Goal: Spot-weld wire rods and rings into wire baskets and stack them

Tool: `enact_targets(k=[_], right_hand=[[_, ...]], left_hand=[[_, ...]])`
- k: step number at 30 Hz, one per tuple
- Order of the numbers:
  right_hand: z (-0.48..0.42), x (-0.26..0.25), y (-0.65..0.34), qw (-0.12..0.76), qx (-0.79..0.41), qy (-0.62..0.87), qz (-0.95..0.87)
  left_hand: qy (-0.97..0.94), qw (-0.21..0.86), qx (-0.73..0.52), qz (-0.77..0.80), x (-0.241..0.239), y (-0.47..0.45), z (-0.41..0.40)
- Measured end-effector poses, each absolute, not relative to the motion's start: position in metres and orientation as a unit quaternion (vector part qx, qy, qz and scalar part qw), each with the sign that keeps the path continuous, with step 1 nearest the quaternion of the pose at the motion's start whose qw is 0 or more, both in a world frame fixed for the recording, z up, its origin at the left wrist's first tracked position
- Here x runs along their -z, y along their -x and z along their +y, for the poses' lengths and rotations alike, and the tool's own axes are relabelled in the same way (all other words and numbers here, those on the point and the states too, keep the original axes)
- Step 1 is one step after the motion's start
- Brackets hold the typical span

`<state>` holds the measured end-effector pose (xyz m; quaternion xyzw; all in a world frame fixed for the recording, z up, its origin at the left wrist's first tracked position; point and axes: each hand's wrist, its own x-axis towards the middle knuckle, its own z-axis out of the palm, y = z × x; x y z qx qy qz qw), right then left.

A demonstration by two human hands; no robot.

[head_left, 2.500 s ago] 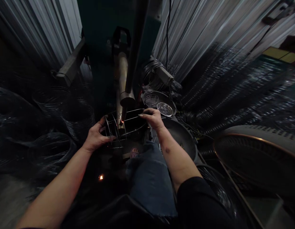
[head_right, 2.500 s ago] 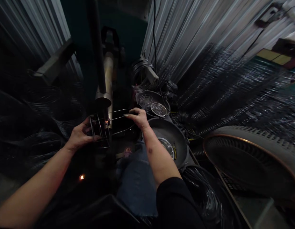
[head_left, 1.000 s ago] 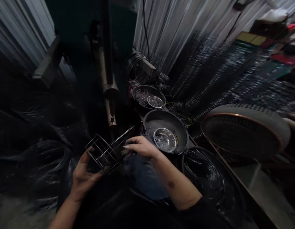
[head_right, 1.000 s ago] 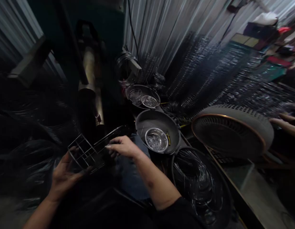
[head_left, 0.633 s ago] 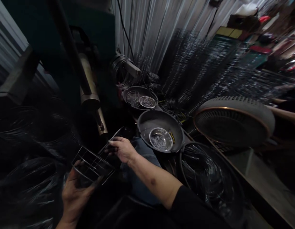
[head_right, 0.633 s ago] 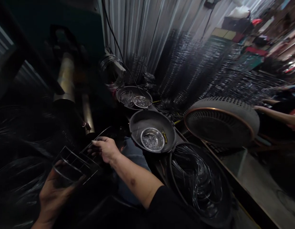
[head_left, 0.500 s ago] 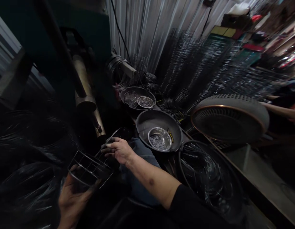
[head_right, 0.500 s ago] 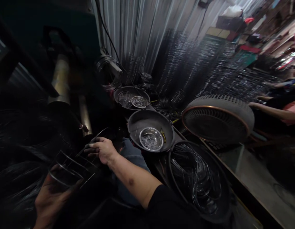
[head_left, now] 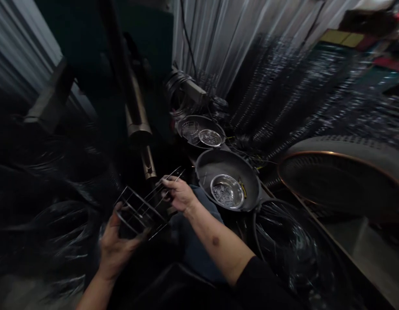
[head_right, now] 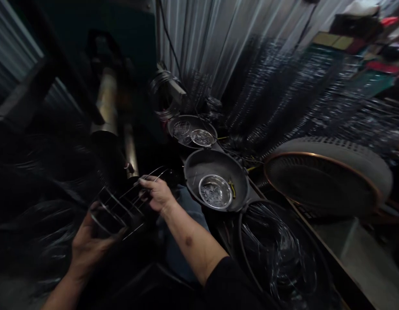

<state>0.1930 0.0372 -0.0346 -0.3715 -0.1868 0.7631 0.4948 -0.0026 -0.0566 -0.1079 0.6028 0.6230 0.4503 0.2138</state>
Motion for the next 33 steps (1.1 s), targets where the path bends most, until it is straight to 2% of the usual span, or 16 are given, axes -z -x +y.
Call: enact_targets(k=[2,5,16,33], right_hand=[[0.043,0.033,-0.197,0.52,-0.754,0.369,-0.161],[0.052,0.031,-0.199,0.539,-0.753,0.352,-0.134],[0.068,0.025,-0.184,0.562,-0.742,0.324,-0.169],[0.086,0.016,-0.183,0.567,-0.729,0.335,-0.189]], left_hand=[[-0.655,0.142,-0.445,0.593,0.101,-0.001,-0.047],[-0.687,0.1,-0.452,0.56,0.093,-0.005,-0.032],[-0.715,0.059,-0.43,0.548,0.091,-0.002,-0.006],[-0.715,0.107,-0.411,0.555,0.089,0.004,0.017]])
